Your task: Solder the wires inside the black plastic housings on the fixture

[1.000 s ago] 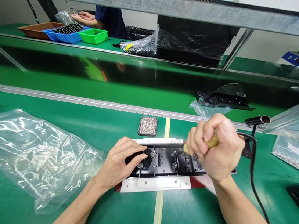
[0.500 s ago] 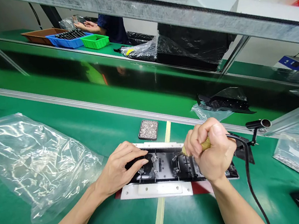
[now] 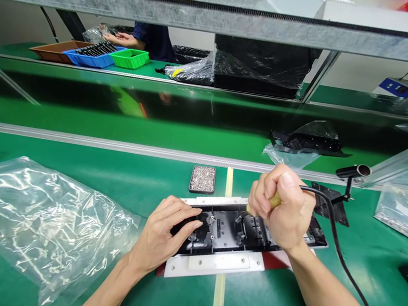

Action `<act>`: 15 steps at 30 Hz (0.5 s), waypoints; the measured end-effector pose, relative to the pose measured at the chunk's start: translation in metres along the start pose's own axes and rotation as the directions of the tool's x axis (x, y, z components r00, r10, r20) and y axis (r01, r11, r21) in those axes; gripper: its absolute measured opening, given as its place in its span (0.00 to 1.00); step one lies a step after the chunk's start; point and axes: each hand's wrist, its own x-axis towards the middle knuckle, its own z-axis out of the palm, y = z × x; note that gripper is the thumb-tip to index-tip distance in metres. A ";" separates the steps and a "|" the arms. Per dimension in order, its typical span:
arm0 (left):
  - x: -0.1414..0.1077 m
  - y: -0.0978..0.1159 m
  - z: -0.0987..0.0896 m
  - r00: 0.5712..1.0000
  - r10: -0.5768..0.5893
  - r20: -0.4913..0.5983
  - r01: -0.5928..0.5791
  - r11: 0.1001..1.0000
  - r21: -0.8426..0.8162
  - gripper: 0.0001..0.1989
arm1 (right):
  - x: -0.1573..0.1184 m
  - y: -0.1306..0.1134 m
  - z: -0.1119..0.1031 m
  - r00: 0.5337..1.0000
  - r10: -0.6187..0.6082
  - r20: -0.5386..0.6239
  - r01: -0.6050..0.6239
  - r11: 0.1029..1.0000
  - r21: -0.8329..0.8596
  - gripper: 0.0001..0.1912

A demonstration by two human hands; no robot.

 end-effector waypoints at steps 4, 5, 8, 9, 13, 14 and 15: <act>-0.001 -0.001 0.001 1.000 -0.007 0.005 0.007 1.000 -0.003 0.09 | 0.001 0.003 0.000 1.000 -0.015 0.011 0.016 1.000 -0.015 0.19; -0.001 -0.001 0.001 1.000 -0.011 0.006 0.011 1.000 -0.001 0.09 | 0.002 0.003 0.001 1.000 -0.015 0.015 0.015 1.000 -0.016 0.19; -0.002 -0.001 -0.001 1.000 -0.009 0.002 0.009 1.000 0.004 0.09 | 0.004 0.003 0.003 1.000 -0.018 0.021 0.019 1.000 -0.023 0.19; -0.002 -0.001 -0.001 1.000 -0.006 -0.002 0.006 1.000 0.005 0.09 | 0.004 0.003 0.004 1.000 -0.019 0.023 0.020 0.999 -0.028 0.19; -0.002 -0.001 -0.005 1.000 0.009 -0.006 -0.009 1.000 0.013 0.08 | 0.006 0.005 0.008 0.998 -0.055 0.018 0.056 0.996 -0.072 0.20; -0.002 -0.002 -0.006 1.000 0.010 -0.002 -0.009 1.000 0.012 0.08 | 0.006 0.006 0.008 0.997 -0.070 0.017 0.071 0.994 -0.088 0.20; -0.003 -0.003 -0.007 1.000 0.009 0.002 -0.009 1.000 0.010 0.08 | 0.007 0.007 0.008 0.996 -0.084 0.013 0.085 0.991 -0.103 0.21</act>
